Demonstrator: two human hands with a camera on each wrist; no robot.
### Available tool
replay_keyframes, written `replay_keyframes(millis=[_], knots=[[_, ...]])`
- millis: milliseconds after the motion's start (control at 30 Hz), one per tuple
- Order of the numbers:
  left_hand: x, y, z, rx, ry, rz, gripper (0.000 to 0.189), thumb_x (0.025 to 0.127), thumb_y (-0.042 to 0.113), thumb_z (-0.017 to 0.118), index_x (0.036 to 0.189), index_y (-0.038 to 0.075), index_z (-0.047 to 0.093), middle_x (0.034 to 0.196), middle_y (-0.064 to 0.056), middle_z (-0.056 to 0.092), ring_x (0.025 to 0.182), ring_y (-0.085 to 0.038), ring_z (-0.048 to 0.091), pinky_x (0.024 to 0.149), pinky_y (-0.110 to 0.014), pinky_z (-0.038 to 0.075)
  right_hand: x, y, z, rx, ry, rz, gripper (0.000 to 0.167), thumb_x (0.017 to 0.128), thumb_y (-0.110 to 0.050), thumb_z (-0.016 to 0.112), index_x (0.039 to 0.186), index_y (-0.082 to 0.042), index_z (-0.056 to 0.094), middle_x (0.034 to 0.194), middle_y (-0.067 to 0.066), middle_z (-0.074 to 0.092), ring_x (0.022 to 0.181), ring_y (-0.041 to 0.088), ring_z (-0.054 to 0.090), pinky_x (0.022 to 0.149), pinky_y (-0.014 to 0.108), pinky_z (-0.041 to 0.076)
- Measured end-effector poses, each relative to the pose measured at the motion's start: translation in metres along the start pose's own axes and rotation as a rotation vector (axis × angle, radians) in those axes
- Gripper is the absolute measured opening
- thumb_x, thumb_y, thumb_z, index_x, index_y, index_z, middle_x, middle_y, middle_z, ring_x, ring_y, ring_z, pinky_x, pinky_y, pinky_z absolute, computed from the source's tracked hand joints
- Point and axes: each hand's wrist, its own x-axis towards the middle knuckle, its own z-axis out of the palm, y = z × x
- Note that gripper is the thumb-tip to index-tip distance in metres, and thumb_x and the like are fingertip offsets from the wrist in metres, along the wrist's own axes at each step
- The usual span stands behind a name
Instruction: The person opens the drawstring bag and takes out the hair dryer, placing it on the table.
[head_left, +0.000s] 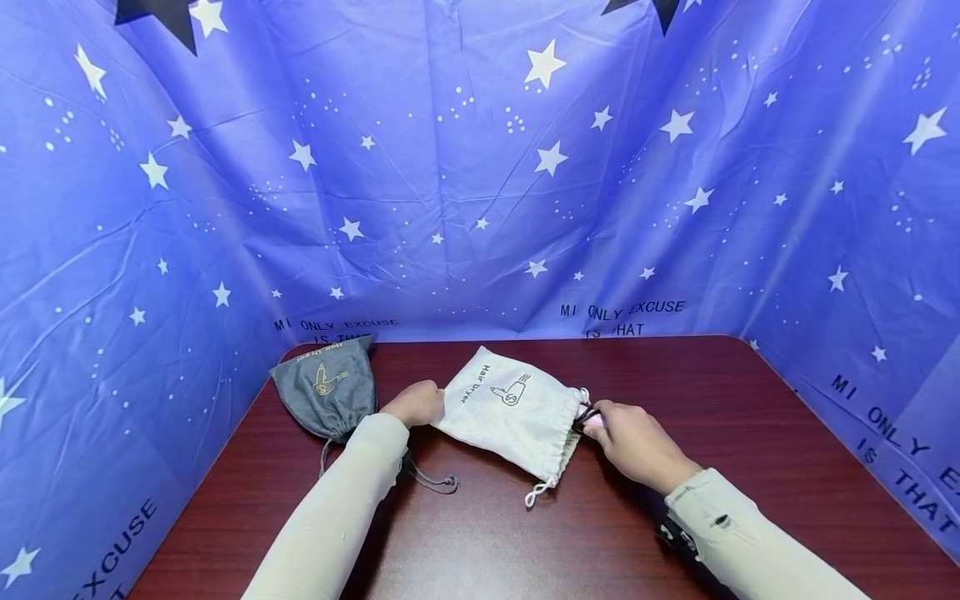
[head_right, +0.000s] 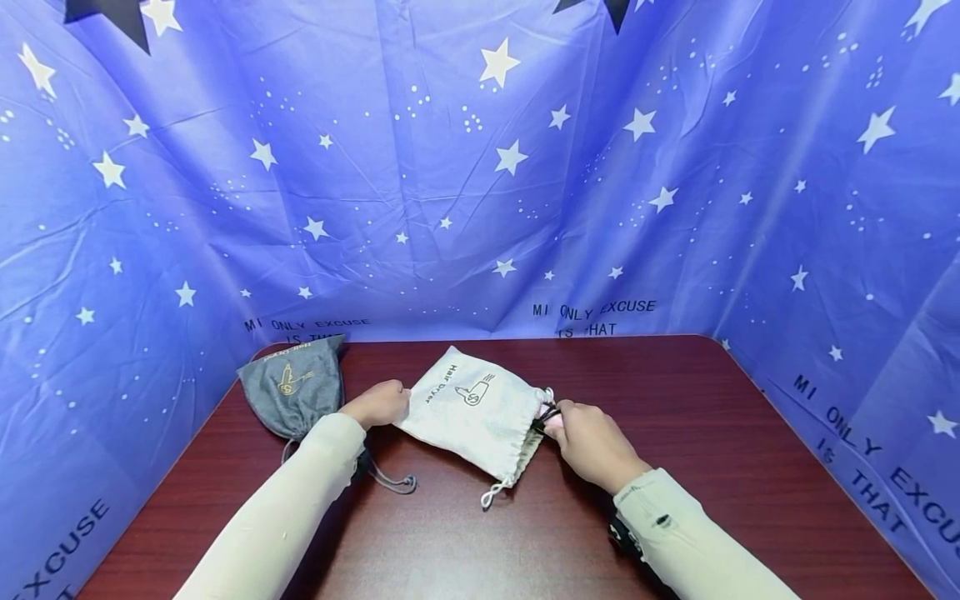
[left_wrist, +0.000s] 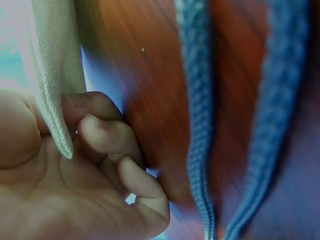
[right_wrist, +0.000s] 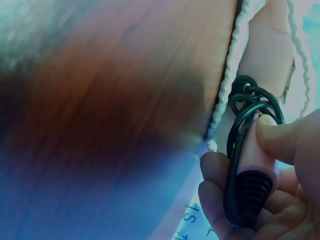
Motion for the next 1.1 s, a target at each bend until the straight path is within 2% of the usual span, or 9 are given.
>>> replay_keyframes(millis=[267, 700, 1100], knots=[[0.001, -0.001, 0.000, 0.012, 0.007, -0.002, 0.037, 0.110, 0.021, 0.036, 0.081, 0.009, 0.055, 0.080, -0.008, 0.053, 0.075, -0.024, 0.052, 0.078, -0.035, 0.045, -0.002, 0.005, 0.000, 0.003, 0.001, -0.004, 0.020, 0.095, -0.023, 0.074, 0.101, -0.006, 0.066, 0.078, 0.000, 0.063, 0.068, 0.018, 0.060, 0.065, 0.045, 0.051], [-0.001, 0.000, -0.002, 0.012, 0.009, -0.002, 0.035, 0.109, 0.020, 0.036, 0.087, 0.006, 0.060, 0.086, -0.010, 0.057, 0.081, -0.025, 0.054, 0.083, -0.038, 0.046, -0.008, 0.012, -0.008, 0.025, -0.019, 0.012, 0.021, 0.094, -0.022, 0.075, 0.105, -0.004, 0.069, 0.081, 0.000, 0.067, 0.071, 0.018, 0.063, 0.067, 0.046, 0.053], [0.001, -0.001, 0.000, 0.023, 0.014, 0.010, 0.035, 0.108, 0.019, 0.036, 0.082, 0.008, 0.057, 0.086, -0.010, 0.058, 0.081, -0.025, 0.054, 0.083, -0.037, 0.046, -0.013, 0.016, -0.010, 0.041, -0.042, 0.027, 0.021, 0.093, -0.020, 0.077, 0.104, -0.003, 0.069, 0.081, 0.000, 0.067, 0.072, 0.016, 0.060, 0.069, 0.044, 0.052]])
